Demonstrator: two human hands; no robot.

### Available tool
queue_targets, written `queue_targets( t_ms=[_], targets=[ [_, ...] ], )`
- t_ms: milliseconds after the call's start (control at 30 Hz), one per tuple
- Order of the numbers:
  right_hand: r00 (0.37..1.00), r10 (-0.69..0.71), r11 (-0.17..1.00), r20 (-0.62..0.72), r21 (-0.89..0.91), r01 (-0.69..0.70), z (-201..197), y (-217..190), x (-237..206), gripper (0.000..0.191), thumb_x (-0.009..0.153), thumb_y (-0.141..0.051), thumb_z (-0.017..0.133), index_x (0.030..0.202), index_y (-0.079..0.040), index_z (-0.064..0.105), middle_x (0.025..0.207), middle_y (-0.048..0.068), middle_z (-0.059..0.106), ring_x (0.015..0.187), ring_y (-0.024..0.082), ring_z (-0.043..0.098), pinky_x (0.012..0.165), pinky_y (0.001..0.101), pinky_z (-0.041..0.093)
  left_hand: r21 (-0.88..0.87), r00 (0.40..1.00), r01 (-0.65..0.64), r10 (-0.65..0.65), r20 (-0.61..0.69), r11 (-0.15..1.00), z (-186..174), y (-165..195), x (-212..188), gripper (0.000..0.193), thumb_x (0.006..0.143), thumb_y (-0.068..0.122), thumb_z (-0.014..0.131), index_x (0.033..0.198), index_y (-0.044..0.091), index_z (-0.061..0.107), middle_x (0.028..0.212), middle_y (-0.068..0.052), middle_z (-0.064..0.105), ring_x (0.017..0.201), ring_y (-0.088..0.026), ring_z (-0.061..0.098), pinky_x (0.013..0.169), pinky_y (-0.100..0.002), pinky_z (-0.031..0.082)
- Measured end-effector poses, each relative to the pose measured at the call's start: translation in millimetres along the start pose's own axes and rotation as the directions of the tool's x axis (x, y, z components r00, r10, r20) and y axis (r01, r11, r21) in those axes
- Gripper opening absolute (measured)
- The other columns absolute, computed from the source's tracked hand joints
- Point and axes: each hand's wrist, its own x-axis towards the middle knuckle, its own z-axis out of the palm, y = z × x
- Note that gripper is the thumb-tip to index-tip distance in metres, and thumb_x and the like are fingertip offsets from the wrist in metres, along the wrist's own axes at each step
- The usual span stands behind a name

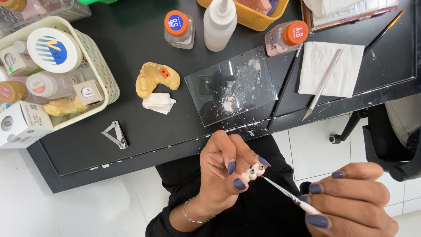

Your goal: The person holds a dental ceramic bridge in one hand and uses a fine brush to apply and shape porcelain paste on the crowns, dipping the brush and adding material over the teeth. They rotate the prosthesis to work on different surfaces and set it down on the glass work plate near a plaster dental model.

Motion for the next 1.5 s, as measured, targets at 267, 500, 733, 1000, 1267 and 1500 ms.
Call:
queue_targets(
  t_ms=[267, 500, 733, 1000, 1267, 1500],
  targets=[
    [1.000, 0.000, 0.999, -0.001, -0.036, 0.000, -8.2, 7.0, -13.2, 0.025, 0.096, -0.028, 0.068, 0.075, -0.023, 0.056, 0.065, -0.014, 0.061, 0.075, 0.003, 0.061, 0.081, 0.0268, 0.045, -0.018, 1.000, 0.011, -0.011, 0.012, 1.000, 0.7, -1.6, 0.6, 0.044, 0.089, 0.022, 0.089, 0.095, 0.011, 0.046, 0.100, -0.015, 0.068, 0.090, -0.017, 0.072, 0.089, -0.037, 0.063],
    [0.996, 0.009, 1.000, -0.090, -0.001, -0.009, -1.2, 7.9, -10.8, 0.026, 0.096, -0.028, 0.069, 0.075, -0.024, 0.055, 0.065, -0.013, 0.059, 0.073, 0.003, 0.061, 0.077, 0.0237, 0.046, -0.018, 1.000, 0.012, -0.011, 0.018, 1.000, 2.1, -3.6, 0.7, 0.044, 0.090, 0.022, 0.088, 0.095, 0.010, 0.046, 0.101, -0.016, 0.068, 0.088, -0.017, 0.072, 0.087, -0.036, 0.063],
    [0.996, -0.009, 0.999, -0.085, 0.035, 0.012, -5.5, 11.5, -12.6, 0.026, 0.097, -0.027, 0.068, 0.074, -0.024, 0.055, 0.066, -0.013, 0.060, 0.073, 0.004, 0.061, 0.078, 0.0246, 0.045, -0.022, 1.000, 0.005, -0.005, 0.015, 1.000, 3.8, -6.2, -0.3, 0.044, 0.090, 0.021, 0.088, 0.096, 0.010, 0.046, 0.101, -0.016, 0.068, 0.078, -0.010, 0.066, 0.090, -0.037, 0.063],
    [0.996, 0.009, 0.999, -0.092, -0.035, -0.012, -8.9, 11.4, -22.4, 0.027, 0.097, -0.030, 0.066, 0.075, -0.022, 0.053, 0.065, -0.015, 0.059, 0.072, 0.003, 0.060, 0.079, 0.0249, 0.046, -0.010, 1.000, 0.012, -0.012, 0.013, 1.000, 3.9, -5.8, -1.6, 0.044, 0.089, 0.022, 0.088, 0.094, 0.010, 0.046, 0.100, -0.015, 0.067, 0.077, -0.011, 0.065, 0.091, -0.037, 0.063],
    [0.988, -0.078, 0.996, -0.131, 0.042, 0.085, -4.7, 18.6, -19.7, 0.027, 0.097, -0.028, 0.067, 0.074, -0.022, 0.055, 0.064, -0.012, 0.060, 0.071, 0.005, 0.060, 0.076, 0.0253, 0.046, -0.012, 1.000, -0.011, 0.011, 0.021, 1.000, 5.6, -7.7, -2.4, 0.046, 0.088, 0.021, 0.090, 0.095, 0.010, 0.045, 0.101, -0.015, 0.067, 0.066, -0.005, 0.054, 0.091, -0.037, 0.062],
    [0.971, -0.084, 0.993, -0.222, 0.063, 0.100, -2.0, 21.5, -25.2, 0.014, 0.097, -0.027, 0.066, 0.088, -0.022, 0.057, 0.070, -0.012, 0.064, 0.072, 0.007, 0.062, 0.072, 0.0258, 0.048, -0.017, 1.000, 0.012, -0.012, 0.004, 1.000, 6.4, -5.3, -3.0, 0.047, 0.088, 0.022, 0.090, 0.094, 0.010, 0.045, 0.100, -0.015, 0.067, 0.067, -0.004, 0.054, 0.094, -0.039, 0.062]
  ],
)
